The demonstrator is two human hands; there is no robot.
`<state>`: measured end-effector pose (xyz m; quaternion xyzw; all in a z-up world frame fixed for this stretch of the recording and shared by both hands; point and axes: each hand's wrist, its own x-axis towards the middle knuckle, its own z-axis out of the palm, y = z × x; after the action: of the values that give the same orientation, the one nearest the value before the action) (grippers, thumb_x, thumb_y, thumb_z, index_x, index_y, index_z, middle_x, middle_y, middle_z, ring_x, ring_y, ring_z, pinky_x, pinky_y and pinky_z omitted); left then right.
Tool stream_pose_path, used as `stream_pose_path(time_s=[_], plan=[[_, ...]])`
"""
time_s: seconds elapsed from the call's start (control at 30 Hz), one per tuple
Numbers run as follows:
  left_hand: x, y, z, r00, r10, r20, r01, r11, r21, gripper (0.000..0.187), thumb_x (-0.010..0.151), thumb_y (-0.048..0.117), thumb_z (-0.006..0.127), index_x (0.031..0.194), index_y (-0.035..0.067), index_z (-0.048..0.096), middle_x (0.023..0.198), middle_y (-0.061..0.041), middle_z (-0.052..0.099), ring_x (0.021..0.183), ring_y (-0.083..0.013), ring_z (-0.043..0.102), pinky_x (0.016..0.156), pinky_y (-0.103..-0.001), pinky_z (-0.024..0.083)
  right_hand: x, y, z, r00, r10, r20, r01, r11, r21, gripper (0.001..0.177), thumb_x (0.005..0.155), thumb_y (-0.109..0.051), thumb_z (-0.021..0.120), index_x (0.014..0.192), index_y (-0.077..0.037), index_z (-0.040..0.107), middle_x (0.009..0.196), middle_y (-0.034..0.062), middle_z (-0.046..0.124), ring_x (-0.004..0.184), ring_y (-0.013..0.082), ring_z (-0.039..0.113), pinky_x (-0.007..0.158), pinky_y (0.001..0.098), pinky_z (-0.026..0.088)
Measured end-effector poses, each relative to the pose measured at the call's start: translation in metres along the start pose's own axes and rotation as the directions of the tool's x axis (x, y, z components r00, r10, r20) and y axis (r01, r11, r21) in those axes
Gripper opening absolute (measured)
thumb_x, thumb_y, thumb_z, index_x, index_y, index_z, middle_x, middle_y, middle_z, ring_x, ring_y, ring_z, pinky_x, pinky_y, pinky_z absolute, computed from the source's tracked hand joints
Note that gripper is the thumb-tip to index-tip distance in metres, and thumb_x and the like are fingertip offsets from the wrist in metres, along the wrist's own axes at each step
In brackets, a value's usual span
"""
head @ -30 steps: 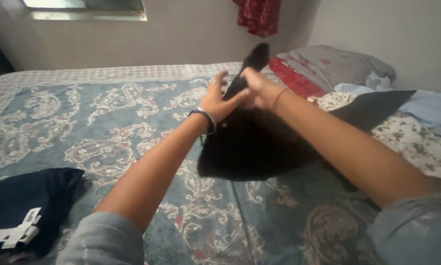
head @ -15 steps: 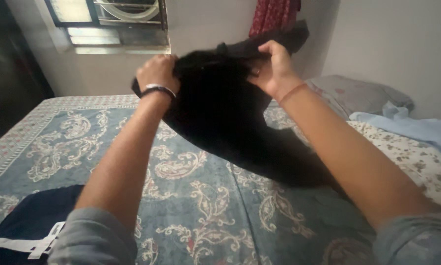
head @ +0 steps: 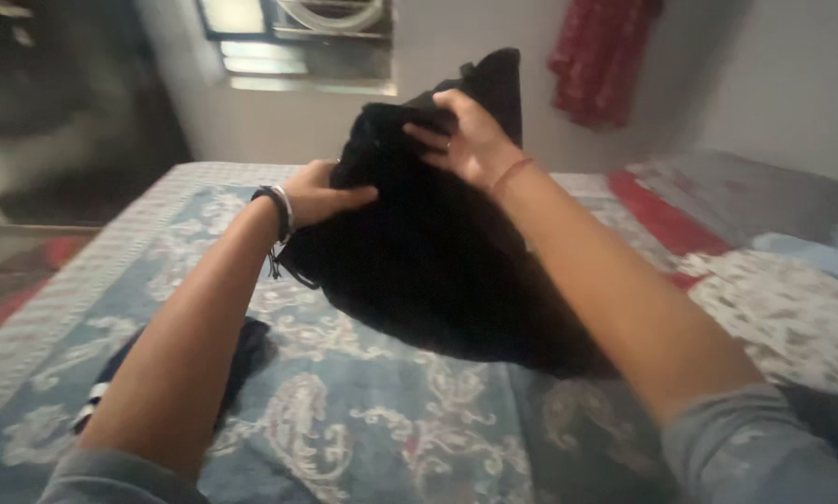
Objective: The person folds a black and white tie-dye garment and a pair of dark blue athletic pants on a bed, smoothing the fabric with their hands before placing them in a stack.
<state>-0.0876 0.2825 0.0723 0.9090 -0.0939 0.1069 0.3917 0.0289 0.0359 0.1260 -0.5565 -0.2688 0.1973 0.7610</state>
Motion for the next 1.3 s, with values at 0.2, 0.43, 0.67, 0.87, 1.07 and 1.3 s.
stream_pose_path(time_s=[0.2, 0.43, 0.67, 0.87, 1.07, 1.3], plan=[[-0.06, 0.01, -0.103, 0.972, -0.089, -0.216, 0.03, 0.965, -0.261, 0.062, 0.078, 0.043, 0.079, 0.123, 0.003, 0.07, 0.107, -0.011, 0.077, 0.096, -0.021, 0.074, 0.088, -0.036, 0.059, 0.055, 0.006, 0.101, 0.98, -0.031, 0.196, 0.025, 0.999, 0.035, 0.056, 0.093, -0.039, 0.052, 0.142, -0.012, 0.047, 0.149, 0.0132, 0.052, 0.142, 0.0322, 0.044, 0.116, 0.0608, 0.027], [-0.121, 0.048, -0.172, 0.971, -0.114, -0.21, 0.052, 0.959, -0.279, 0.063, 0.075, 0.036, 0.08, 0.127, 0.002, 0.068, 0.111, -0.014, 0.076, 0.095, -0.0253, 0.074, 0.089, -0.037, 0.06, 0.045, -0.012, 0.157, 0.87, -0.157, 0.467, 0.097, 0.984, 0.15, 0.054, 0.094, -0.03, 0.055, 0.141, -0.006, 0.045, 0.151, 0.0139, 0.05, 0.145, 0.0319, 0.044, 0.123, 0.0622, 0.03], [-0.084, 0.061, -0.094, 0.974, -0.225, -0.002, 0.222, 0.962, 0.157, 0.069, 0.083, 0.051, 0.073, 0.13, 0.001, 0.066, 0.12, -0.019, 0.071, 0.113, -0.0318, 0.066, 0.102, -0.049, 0.049, 0.004, 0.006, 0.085, 0.959, 0.274, 0.069, -0.256, 0.947, -0.194, 0.055, 0.083, -0.039, 0.058, 0.131, -0.012, 0.058, 0.138, 0.0098, 0.062, 0.132, 0.0269, 0.055, 0.113, 0.0484, 0.038], [0.007, 0.076, 0.041, 0.953, -0.125, 0.275, 0.07, 0.977, 0.202, 0.055, 0.085, 0.046, 0.07, 0.123, 0.006, 0.07, 0.11, -0.016, 0.075, 0.102, -0.0278, 0.07, 0.094, -0.041, 0.05, -0.029, 0.036, -0.017, 0.91, 0.411, -0.052, -0.414, 0.895, -0.165, 0.048, 0.085, -0.053, 0.058, 0.116, -0.017, 0.068, 0.112, 0.0053, 0.07, 0.102, 0.022, 0.064, 0.086, 0.0416, 0.052], [0.085, 0.065, 0.215, 0.836, 0.515, 0.189, -0.478, 0.853, -0.212, 0.037, 0.083, 0.027, 0.07, 0.107, -0.001, 0.075, 0.098, -0.01, 0.076, 0.095, -0.0204, 0.071, 0.081, -0.034, 0.056, -0.079, 0.043, -0.111, 0.896, 0.42, -0.144, -0.441, 0.881, -0.174, 0.038, 0.091, -0.043, 0.067, 0.109, -0.009, 0.066, 0.099, 0.0065, 0.068, 0.092, 0.0214, 0.063, 0.079, 0.0356, 0.055], [0.086, 0.084, 0.342, 0.841, 0.156, 0.519, 0.045, 0.934, -0.355, 0.062, 0.089, 0.041, 0.07, 0.134, 0.0, 0.057, 0.092, -0.012, 0.071, 0.066, -0.017, 0.064, 0.053, -0.03, 0.053, -0.138, 0.09, -0.255, 0.836, 0.455, -0.307, -0.528, 0.818, -0.229, 0.014, 0.082, -0.018, 0.07, 0.091, -0.01, 0.064, 0.087, 0.0036, 0.067, 0.08, 0.0166, 0.066, 0.072, 0.0327, 0.055]])
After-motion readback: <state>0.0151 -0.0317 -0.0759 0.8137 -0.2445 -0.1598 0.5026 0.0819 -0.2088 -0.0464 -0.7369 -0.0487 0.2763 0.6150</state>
